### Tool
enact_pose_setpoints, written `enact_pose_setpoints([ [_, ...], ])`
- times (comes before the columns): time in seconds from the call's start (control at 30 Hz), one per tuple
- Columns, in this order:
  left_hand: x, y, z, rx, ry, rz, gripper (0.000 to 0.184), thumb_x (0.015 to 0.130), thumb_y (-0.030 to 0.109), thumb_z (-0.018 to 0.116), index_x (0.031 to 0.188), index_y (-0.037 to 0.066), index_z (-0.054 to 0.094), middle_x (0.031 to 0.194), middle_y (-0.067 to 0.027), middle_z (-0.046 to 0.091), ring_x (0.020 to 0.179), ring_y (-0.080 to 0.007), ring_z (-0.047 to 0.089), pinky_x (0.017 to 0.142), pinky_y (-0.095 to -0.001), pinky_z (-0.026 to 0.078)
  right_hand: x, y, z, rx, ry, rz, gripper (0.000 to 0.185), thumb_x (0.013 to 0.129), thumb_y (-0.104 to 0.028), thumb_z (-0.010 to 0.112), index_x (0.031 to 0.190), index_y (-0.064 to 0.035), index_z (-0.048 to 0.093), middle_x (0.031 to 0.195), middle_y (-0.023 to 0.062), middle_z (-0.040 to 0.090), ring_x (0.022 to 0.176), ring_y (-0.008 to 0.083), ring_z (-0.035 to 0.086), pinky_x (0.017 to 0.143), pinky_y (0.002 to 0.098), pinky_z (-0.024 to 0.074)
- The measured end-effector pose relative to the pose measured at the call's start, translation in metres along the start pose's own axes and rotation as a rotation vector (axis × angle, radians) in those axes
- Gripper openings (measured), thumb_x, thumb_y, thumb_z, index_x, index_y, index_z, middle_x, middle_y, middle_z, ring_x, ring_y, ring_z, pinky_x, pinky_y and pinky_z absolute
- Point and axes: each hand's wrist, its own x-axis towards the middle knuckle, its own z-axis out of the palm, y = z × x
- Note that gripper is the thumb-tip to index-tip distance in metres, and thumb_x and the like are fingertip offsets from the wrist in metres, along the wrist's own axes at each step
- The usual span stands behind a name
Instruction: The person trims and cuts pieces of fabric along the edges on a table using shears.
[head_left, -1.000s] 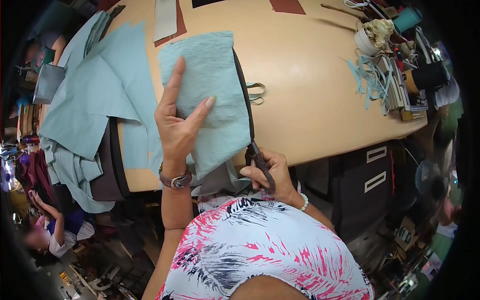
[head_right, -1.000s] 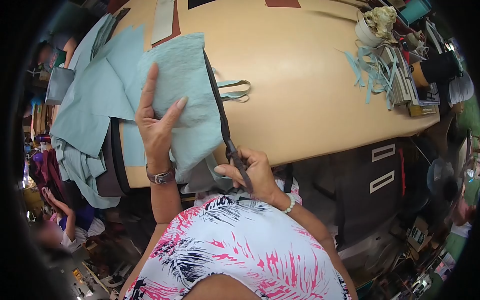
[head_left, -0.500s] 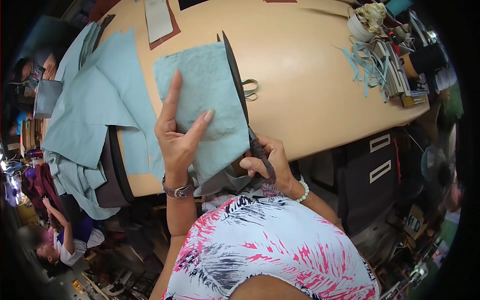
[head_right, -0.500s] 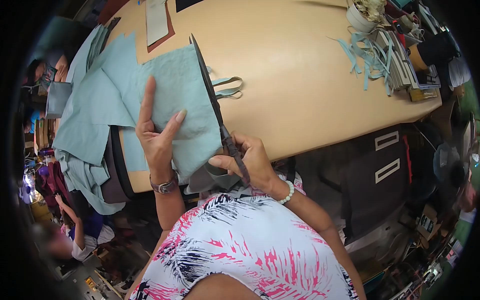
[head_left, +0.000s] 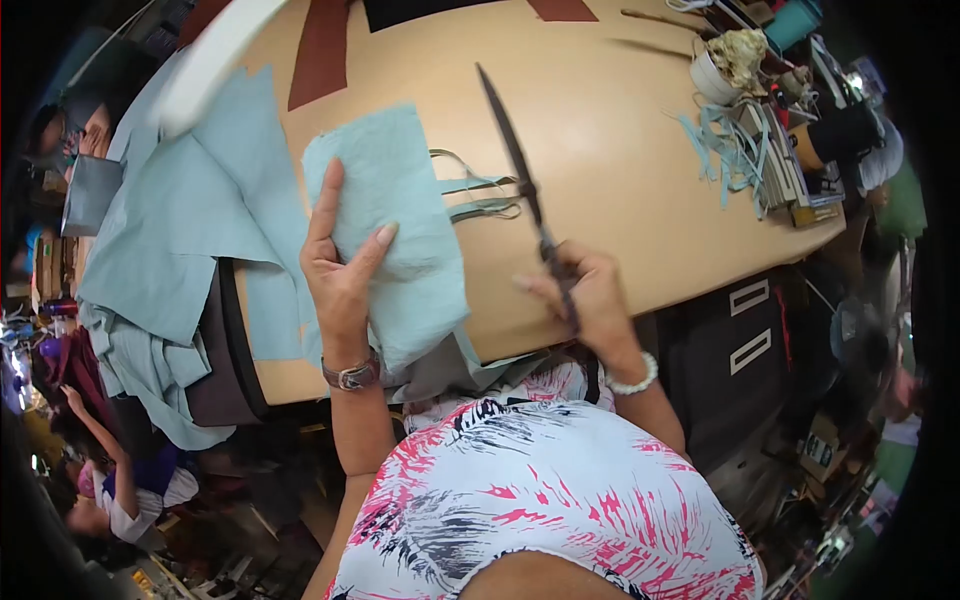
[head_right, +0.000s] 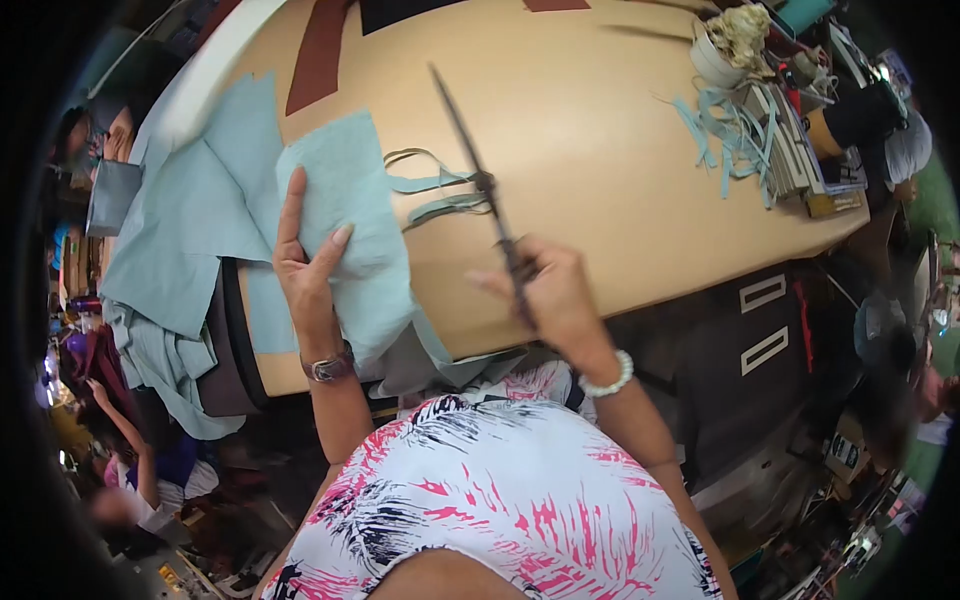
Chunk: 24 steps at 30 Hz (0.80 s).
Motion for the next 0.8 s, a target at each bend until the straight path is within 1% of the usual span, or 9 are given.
enact_pose_setpoints([
  [0.1,0.002,-0.012,-0.017,-0.318,0.072,-0.142,0.061,0.075,-0.003,0.056,0.132,-0.001,0.037,0.132,-0.0133,0.043,0.120,-0.0191,0.043,0.101,-0.0302,0.033,0.031,-0.016,-0.036,-0.409,0.173,-0.158,0.027,0.066,-0.015,0.078,0.066,0.0032,0.058,0.049,0.0051,0.053,0.040,0.0085,0.047,0.037,0.0253,0.0361],
  [0.2,0.004,-0.041,-0.040,-0.762,0.066,-0.190,0.066,0.076,-0.003,0.052,0.137,0.001,0.027,0.131,-0.0167,0.044,0.078,-0.0072,0.049,0.064,-0.0197,0.044,0.059,-0.025,-0.055,-0.808,0.257,-0.192,0.025,0.066,-0.014,0.075,0.066,0.0049,0.059,0.050,0.0108,0.056,0.041,0.0188,0.052,0.043,0.0316,0.0414],
  [0.3,0.002,-0.047,-0.046,-1.100,0.058,-0.177,0.070,0.077,-0.002,0.051,0.139,0.001,0.019,0.135,-0.0180,0.038,0.058,-0.0037,0.040,0.047,-0.0154,0.040,0.072,-0.043,-0.057,-1.016,0.197,-0.172,0.025,0.066,-0.014,0.071,0.078,0.0057,0.060,0.069,0.0176,0.061,0.064,0.0290,0.061,0.060,0.0352,0.0472],
  [0.4,0.003,-0.054,-0.052,-1.304,-0.009,-0.136,0.069,0.079,-0.002,0.050,0.139,0.001,0.017,0.141,-0.0167,0.030,0.054,-0.0048,0.035,0.046,-0.0152,0.038,0.077,-0.050,-0.038,-1.323,0.191,-0.474,0.035,0.068,-0.015,0.069,0.097,0.0022,0.058,0.098,0.0213,0.058,0.088,0.0279,0.058,0.073,0.0369,0.0458],
  [0.47,0.000,-0.051,-0.051,-1.319,-0.002,-0.141,0.069,0.078,-0.002,0.050,0.140,0.001,0.017,0.143,-0.0158,0.026,0.055,-0.0050,0.036,0.046,-0.0155,0.038,0.075,-0.054,-0.009,-1.180,0.011,-0.676,0.050,0.069,-0.016,0.067,0.114,-0.0033,0.051,0.121,0.0210,0.045,0.108,0.0310,0.048,0.088,0.0389,0.0413],
  [0.53,-0.002,-0.047,-0.048,-1.299,0.024,-0.158,0.070,0.079,-0.002,0.050,0.140,0.002,0.017,0.144,-0.0154,0.024,0.057,-0.0054,0.036,0.046,-0.0156,0.038,0.081,-0.045,0.024,-1.153,0.000,-0.937,0.045,0.068,-0.014,0.065,0.110,-0.0010,0.054,0.112,0.0202,0.050,0.102,0.0345,0.050,0.087,0.0410,0.0428],
  [0.6,-0.004,-0.052,-0.052,-1.281,0.027,-0.171,0.071,0.078,-0.003,0.050,0.140,0.002,0.015,0.144,-0.0151,0.023,0.058,-0.0059,0.038,0.047,-0.0155,0.039,0.100,-0.018,0.035,-1.197,-0.067,-0.997,0.047,0.068,-0.014,0.063,0.112,-0.0024,0.052,0.116,0.0175,0.049,0.104,0.0341,0.049,0.086,0.0410,0.0431],
  [0.7,-0.003,-0.062,-0.059,-1.312,-0.021,-0.169,0.075,0.076,-0.004,0.052,0.140,0.002,0.014,0.145,-0.0134,0.021,0.061,-0.0068,0.040,0.048,-0.0155,0.039,0.105,-0.014,0.031,-1.340,-0.230,-0.820,0.037,0.067,-0.009,0.063,0.103,-0.0016,0.058,0.111,0.0139,0.056,0.095,0.0310,0.055,0.081,0.0346,0.0461],
  [0.8,-0.002,-0.057,-0.054,-1.331,-0.026,-0.189,0.079,0.074,-0.004,0.054,0.141,0.003,0.012,0.147,-0.0109,0.019,0.064,-0.0093,0.044,0.049,-0.0170,0.042,0.124,-0.027,-0.022,-0.962,-0.124,-0.761,0.021,0.067,-0.001,0.056,0.086,0.0000,0.064,0.085,0.0115,0.064,0.078,0.0258,0.060,0.071,0.0314,0.0484],
])
